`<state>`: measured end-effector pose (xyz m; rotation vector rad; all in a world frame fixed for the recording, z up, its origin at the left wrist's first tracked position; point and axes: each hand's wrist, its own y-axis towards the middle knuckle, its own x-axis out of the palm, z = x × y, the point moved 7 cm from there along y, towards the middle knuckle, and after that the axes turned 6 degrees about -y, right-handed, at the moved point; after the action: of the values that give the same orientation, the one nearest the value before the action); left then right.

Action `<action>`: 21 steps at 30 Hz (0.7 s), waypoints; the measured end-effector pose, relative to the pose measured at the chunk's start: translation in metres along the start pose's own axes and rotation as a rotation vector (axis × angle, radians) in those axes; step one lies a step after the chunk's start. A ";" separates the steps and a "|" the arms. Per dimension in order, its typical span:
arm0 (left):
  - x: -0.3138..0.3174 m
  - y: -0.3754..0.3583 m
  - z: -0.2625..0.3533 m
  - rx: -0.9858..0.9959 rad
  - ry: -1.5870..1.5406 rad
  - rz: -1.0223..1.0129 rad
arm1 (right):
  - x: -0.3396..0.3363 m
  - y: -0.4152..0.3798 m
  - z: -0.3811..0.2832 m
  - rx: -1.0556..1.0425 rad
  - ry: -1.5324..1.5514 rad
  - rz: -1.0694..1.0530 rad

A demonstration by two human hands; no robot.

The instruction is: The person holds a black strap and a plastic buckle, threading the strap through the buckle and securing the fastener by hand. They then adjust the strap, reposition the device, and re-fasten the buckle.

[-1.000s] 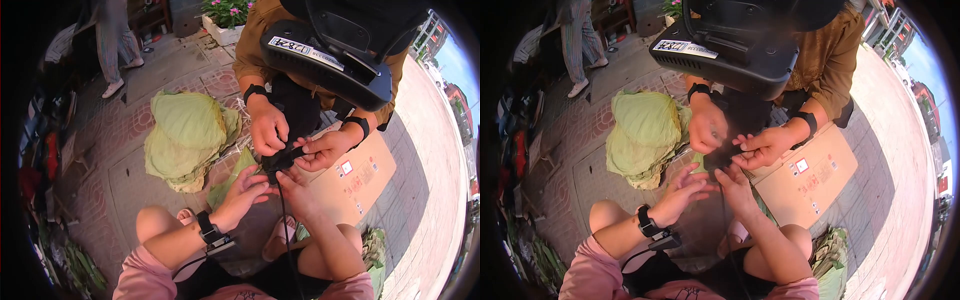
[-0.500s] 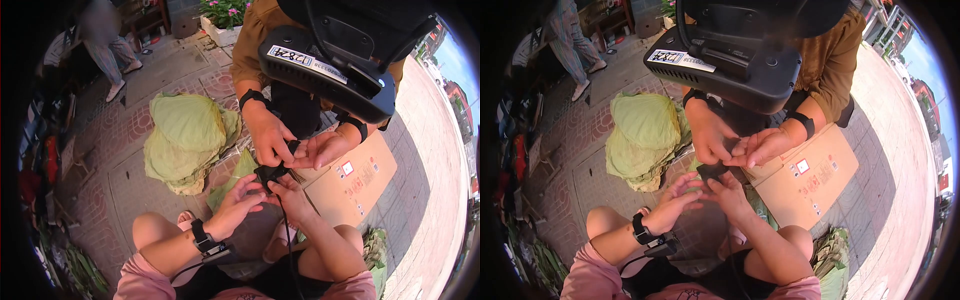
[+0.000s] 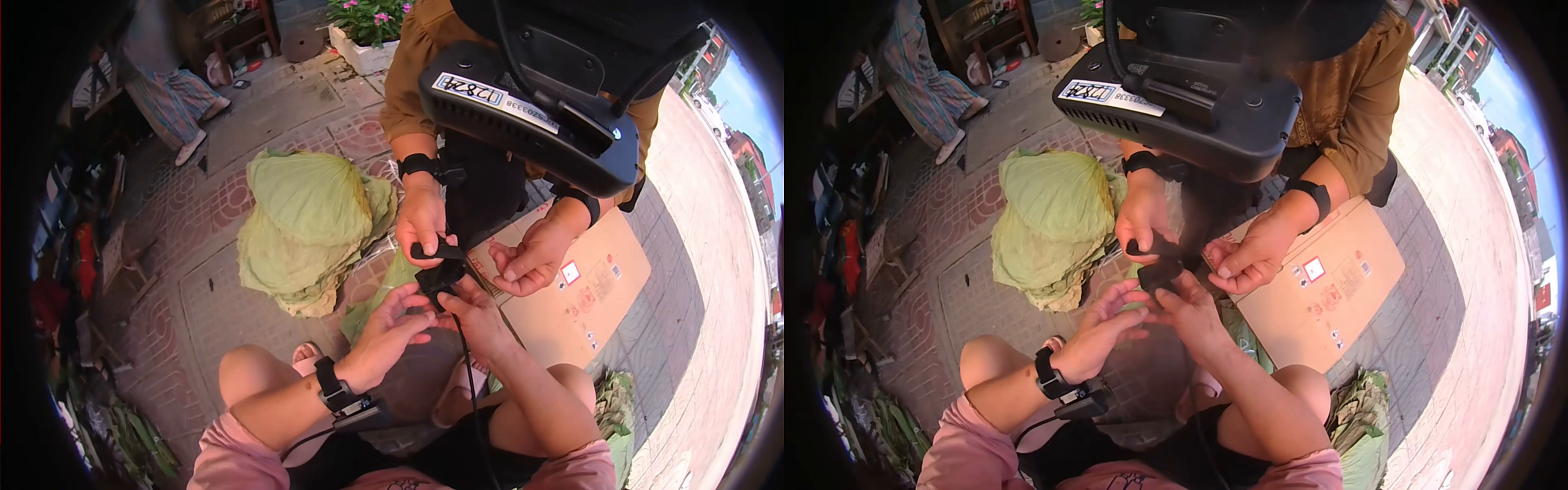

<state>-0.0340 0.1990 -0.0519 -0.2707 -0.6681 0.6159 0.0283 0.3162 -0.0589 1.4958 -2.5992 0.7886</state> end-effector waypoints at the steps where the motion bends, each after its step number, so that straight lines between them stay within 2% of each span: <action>1: -0.001 0.000 -0.001 -0.002 0.003 0.004 | -0.001 0.001 0.002 0.003 -0.007 -0.001; 8: -0.002 0.001 -0.002 -0.012 0.034 0.018 | -0.001 -0.001 -0.003 0.009 -0.125 0.052; 14: 0.000 0.002 0.000 0.035 0.083 0.024 | -0.015 0.004 0.000 -0.079 -0.348 0.150; 21: 0.000 0.004 -0.001 0.049 0.095 0.025 | -0.028 0.010 0.007 0.010 -0.130 0.196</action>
<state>-0.0354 0.2023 -0.0548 -0.2612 -0.5587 0.6384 0.0369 0.3396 -0.0772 1.3530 -2.8766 0.7435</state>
